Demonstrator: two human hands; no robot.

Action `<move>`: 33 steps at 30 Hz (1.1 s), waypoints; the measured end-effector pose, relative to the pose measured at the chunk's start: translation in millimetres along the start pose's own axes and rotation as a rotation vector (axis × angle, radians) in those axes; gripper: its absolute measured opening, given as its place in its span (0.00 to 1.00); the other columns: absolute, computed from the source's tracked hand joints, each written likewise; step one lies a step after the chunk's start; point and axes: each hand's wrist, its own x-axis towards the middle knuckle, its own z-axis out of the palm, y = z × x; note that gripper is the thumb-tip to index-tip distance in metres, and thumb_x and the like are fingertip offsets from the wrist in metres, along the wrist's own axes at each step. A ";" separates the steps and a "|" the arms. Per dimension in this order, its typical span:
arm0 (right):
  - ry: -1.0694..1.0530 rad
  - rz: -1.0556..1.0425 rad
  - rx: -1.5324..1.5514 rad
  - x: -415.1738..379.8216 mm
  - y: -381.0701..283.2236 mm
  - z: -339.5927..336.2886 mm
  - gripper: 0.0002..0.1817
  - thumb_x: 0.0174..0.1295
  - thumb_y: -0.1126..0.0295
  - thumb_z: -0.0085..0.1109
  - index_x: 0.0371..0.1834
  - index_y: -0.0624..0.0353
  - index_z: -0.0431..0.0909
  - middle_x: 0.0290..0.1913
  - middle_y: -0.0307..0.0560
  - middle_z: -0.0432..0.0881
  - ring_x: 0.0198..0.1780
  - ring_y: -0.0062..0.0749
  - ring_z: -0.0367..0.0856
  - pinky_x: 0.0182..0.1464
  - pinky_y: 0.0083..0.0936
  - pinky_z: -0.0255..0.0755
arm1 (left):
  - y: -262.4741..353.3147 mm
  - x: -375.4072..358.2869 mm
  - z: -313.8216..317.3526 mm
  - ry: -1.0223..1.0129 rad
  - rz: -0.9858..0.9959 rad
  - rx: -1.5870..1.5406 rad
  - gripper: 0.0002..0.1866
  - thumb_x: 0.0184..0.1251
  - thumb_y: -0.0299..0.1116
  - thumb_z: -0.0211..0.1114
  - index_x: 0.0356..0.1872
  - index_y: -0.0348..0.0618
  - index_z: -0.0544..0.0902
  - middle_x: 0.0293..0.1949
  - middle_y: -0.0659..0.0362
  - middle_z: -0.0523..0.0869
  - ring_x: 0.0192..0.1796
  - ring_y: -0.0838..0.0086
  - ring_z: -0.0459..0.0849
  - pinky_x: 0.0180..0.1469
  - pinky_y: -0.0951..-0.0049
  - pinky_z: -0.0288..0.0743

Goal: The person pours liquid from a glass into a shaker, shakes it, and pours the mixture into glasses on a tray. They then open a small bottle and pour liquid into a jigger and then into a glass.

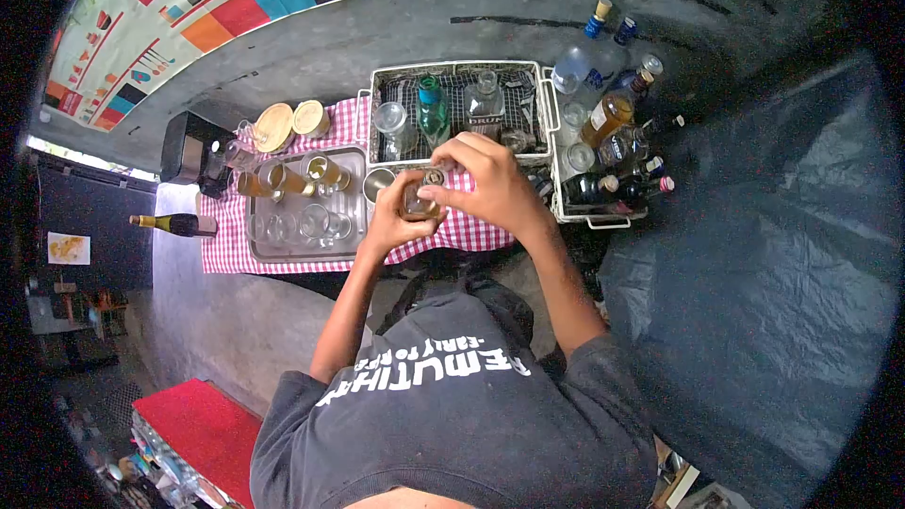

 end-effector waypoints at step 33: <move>-0.311 -0.154 0.304 8.8 60.5 -22.5 0.16 0.47 0.78 0.62 0.42 0.62 0.82 0.43 0.43 0.81 0.43 0.30 0.81 0.49 0.29 0.76 | -13.8 0.4 25.4 -0.087 -0.139 -0.151 0.29 0.44 0.36 0.80 0.48 0.38 0.76 0.35 0.58 0.84 0.39 0.79 0.82 0.45 0.74 0.77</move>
